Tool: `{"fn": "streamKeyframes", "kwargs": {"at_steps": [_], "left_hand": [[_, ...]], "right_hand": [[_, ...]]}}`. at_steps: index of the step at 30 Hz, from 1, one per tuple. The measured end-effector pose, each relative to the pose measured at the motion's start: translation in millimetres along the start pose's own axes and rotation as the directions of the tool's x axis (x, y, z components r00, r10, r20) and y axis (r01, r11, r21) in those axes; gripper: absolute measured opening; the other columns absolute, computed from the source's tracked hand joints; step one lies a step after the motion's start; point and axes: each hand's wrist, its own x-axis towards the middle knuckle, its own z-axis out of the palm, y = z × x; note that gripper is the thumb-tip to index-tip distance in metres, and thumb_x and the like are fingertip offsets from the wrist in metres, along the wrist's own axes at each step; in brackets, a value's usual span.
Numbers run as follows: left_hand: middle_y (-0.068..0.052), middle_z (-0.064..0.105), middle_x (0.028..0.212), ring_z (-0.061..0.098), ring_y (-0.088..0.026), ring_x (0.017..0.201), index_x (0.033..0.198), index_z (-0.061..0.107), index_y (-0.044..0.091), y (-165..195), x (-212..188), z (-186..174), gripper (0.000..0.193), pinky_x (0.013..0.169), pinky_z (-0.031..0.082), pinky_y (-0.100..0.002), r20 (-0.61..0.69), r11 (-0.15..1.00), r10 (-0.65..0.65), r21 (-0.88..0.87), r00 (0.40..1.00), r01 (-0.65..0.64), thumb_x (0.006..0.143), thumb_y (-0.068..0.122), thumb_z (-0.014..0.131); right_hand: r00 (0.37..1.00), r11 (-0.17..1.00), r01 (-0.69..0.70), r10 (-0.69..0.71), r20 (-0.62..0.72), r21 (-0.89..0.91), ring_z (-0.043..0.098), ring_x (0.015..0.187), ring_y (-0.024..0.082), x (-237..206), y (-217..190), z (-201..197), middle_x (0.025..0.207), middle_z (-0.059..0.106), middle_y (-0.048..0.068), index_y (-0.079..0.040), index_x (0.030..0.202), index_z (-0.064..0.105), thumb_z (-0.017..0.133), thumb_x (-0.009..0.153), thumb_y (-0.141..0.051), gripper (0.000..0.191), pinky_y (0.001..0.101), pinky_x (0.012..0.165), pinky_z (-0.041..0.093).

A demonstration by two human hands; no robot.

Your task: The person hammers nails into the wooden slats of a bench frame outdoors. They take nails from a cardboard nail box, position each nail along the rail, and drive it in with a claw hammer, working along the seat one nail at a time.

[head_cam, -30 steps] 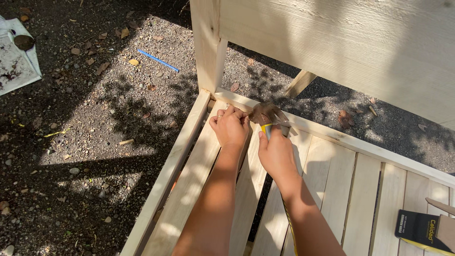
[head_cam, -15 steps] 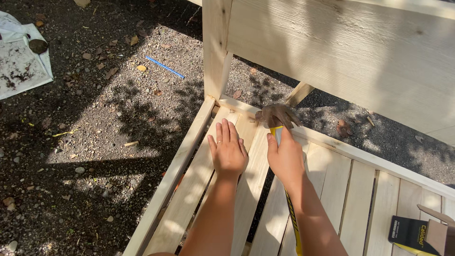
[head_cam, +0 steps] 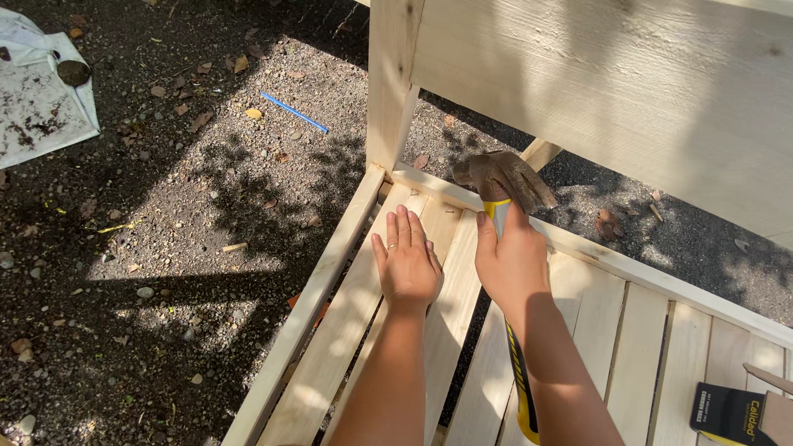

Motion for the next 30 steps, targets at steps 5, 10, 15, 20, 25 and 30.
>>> {"fn": "streamKeyframes", "kwargs": {"at_steps": [5,10,15,20,25,30], "left_hand": [[-0.011,0.019,0.170,0.013,-0.028,0.157,0.158,0.029,0.005,1,0,-1,0.064,0.124,0.008,-0.056,0.015,1.000,-0.008,-0.014,1.000,0.008,0.101,0.030,0.038],[-0.012,0.019,0.169,0.014,-0.029,0.156,0.157,0.030,0.004,0,-4,-1,0.064,0.122,0.008,-0.057,0.004,1.000,0.009,0.003,1.000,-0.009,0.100,0.031,0.037],[-0.013,0.020,0.168,0.015,-0.030,0.156,0.157,0.031,0.004,-3,2,8,0.063,0.122,0.009,-0.057,-0.008,1.000,0.015,-0.005,1.000,-0.015,0.100,0.031,0.038],[-0.013,0.024,0.169,0.019,-0.031,0.157,0.157,0.035,0.004,-11,0,18,0.061,0.124,0.011,-0.058,-0.074,0.998,0.049,-0.029,0.996,-0.051,0.102,0.031,0.042],[-0.012,0.028,0.166,0.025,-0.030,0.154,0.153,0.042,0.008,-6,24,-6,0.059,0.124,0.012,-0.059,0.214,0.988,-0.052,-0.131,0.975,0.081,0.098,0.031,0.047],[-0.016,0.041,0.158,0.035,-0.032,0.148,0.141,0.053,0.006,44,28,-76,0.047,0.120,0.027,-0.054,0.227,0.981,0.093,-0.190,0.969,-0.050,0.102,0.031,0.047]], "right_hand": [[0.989,0.989,-0.042,0.061,0.133,-0.141,0.065,0.083,0.053,4,-7,23,0.085,0.068,0.031,0.001,0.107,0.059,0.062,0.100,-0.029,0.031,0.0591,0.073,0.052],[0.999,0.999,-0.019,0.018,0.037,0.026,0.066,0.081,0.052,-3,-5,2,0.082,0.068,0.029,0.001,0.119,0.059,0.057,0.098,-0.023,0.032,0.0594,0.070,0.051],[0.968,0.981,-0.080,0.119,0.220,-0.179,0.065,0.082,0.053,-4,-5,29,0.084,0.068,0.031,-0.001,0.114,0.060,0.060,0.099,-0.025,0.028,0.0606,0.075,0.050],[0.991,0.991,-0.134,0.134,0.025,0.010,0.065,0.086,0.053,-13,21,10,0.088,0.069,0.031,0.002,0.114,0.057,0.060,0.099,-0.030,0.035,0.0582,0.074,0.051],[0.962,0.955,-0.274,0.273,0.031,0.116,0.069,0.079,0.045,-38,20,-64,0.086,0.071,0.023,-0.004,0.113,0.058,0.058,0.098,-0.032,0.032,0.0531,0.070,0.052],[0.889,0.759,-0.452,0.427,0.164,0.469,0.055,0.048,0.028,-50,-15,-128,0.066,0.057,0.015,0.001,0.104,0.056,0.061,0.101,-0.030,0.032,0.0448,0.043,0.046]]}}
